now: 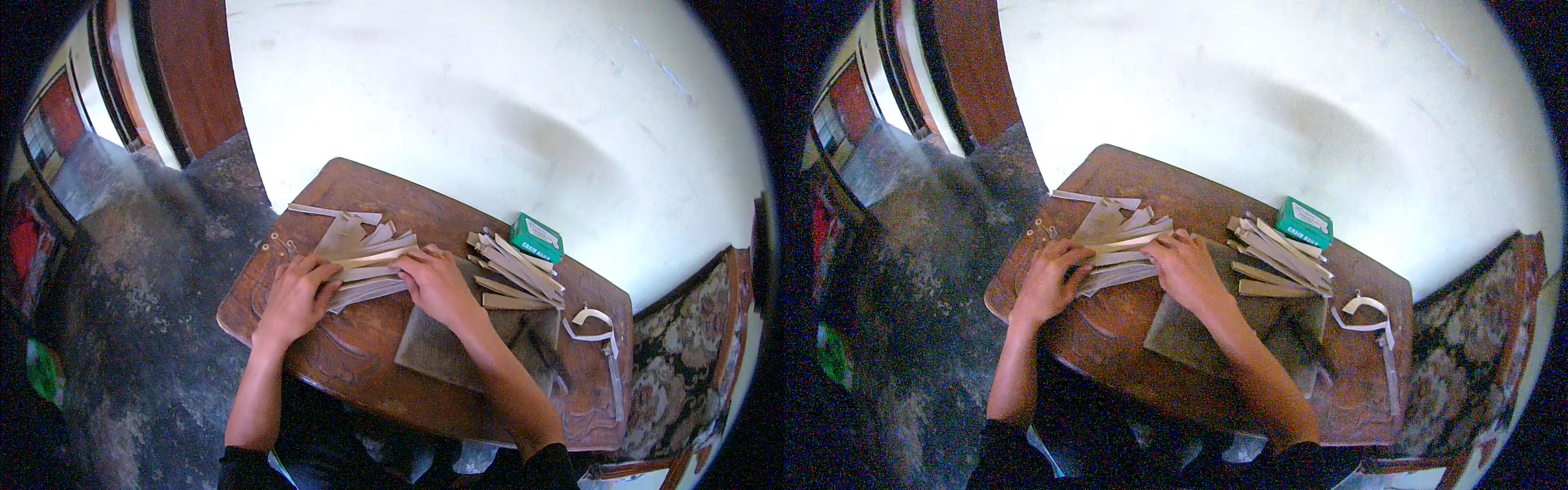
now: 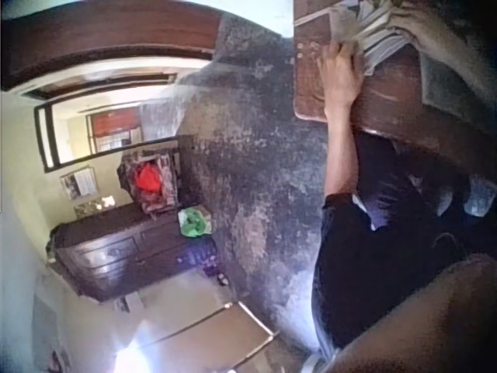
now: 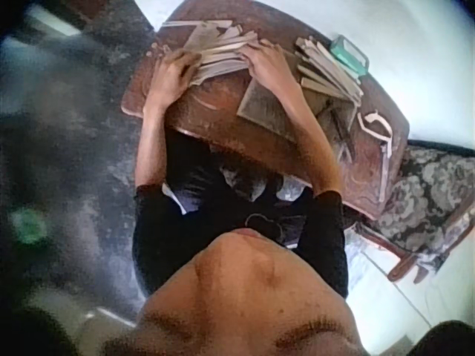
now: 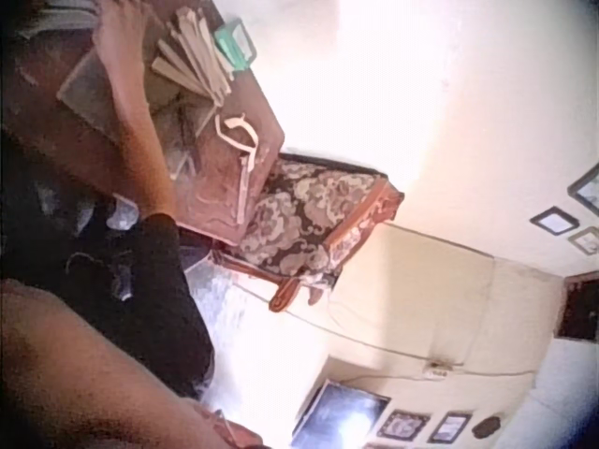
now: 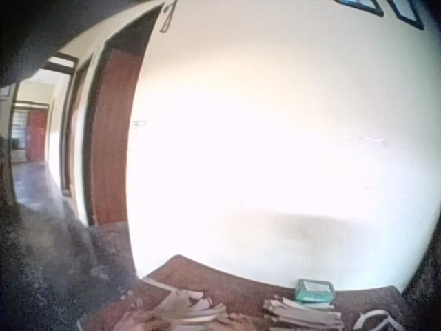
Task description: The person repeatedly strikes small wooden strips with a hammer on a work surface, shaping them one at a time. The person handles the strips by hand and uses a hammer to apply force, with finished pieces accumulating on the table.
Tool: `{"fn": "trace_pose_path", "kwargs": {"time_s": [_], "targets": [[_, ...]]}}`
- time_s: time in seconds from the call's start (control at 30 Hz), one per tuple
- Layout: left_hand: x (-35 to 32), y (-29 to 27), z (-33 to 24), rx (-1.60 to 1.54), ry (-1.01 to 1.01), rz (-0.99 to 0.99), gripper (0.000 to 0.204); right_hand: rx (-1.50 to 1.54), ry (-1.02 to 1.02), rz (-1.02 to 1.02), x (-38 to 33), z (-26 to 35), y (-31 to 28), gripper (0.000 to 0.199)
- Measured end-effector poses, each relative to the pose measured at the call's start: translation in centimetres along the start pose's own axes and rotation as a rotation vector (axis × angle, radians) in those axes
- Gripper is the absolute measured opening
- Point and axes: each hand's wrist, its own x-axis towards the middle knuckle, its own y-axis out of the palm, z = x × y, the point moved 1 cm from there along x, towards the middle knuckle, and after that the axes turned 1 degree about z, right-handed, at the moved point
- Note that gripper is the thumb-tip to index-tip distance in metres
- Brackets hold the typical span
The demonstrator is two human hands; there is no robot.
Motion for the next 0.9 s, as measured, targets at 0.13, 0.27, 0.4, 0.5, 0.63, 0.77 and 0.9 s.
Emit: {"fn": "trace_pose_path", "kwargs": {"time_s": [0.13,0.27,0.4,0.5,0.63,0.77,0.9], "targets": [[-0.1,-0.5,-0.8,0.011,0.016,-0.173,0.025,0.085,0.05,-0.096,-1.1,0.2,-2.3,0.018],[0.9,-0.6,-4.4,-0.26,-0.038,-0.135,0.017,0.18,0.192,-0.05,-4.3,-0.6,-5.8,0.011],[3.0,3.5,-9.3,-0.392,0.215,-0.045,0.011,0.197,0.366,-0.017,-9.5,-2.8,-8.9,0.012],[5.0,7.0,-12.9,-0.374,0.245,0.141,0.012,0.056,0.579,0.068,-12.2,-4.3,-11.2,0.018],[7.1,11.4,-16.4,-0.246,0.4,0.14,0.019,-0.001,0.584,-0.073,-15.2,-7.3,-11.5,0.019],[7.9,13.8,-18.2,-0.142,0.439,0.158,0.021,-0.043,0.597,-0.084,-16.6,-8.8,-12.0,0.019],[9.3,14.9,-18.8,-0.13,0.432,0.134,0.022,-0.093,0.647,-0.165,-17.2,-10.0,-12.2,0.016]]}}
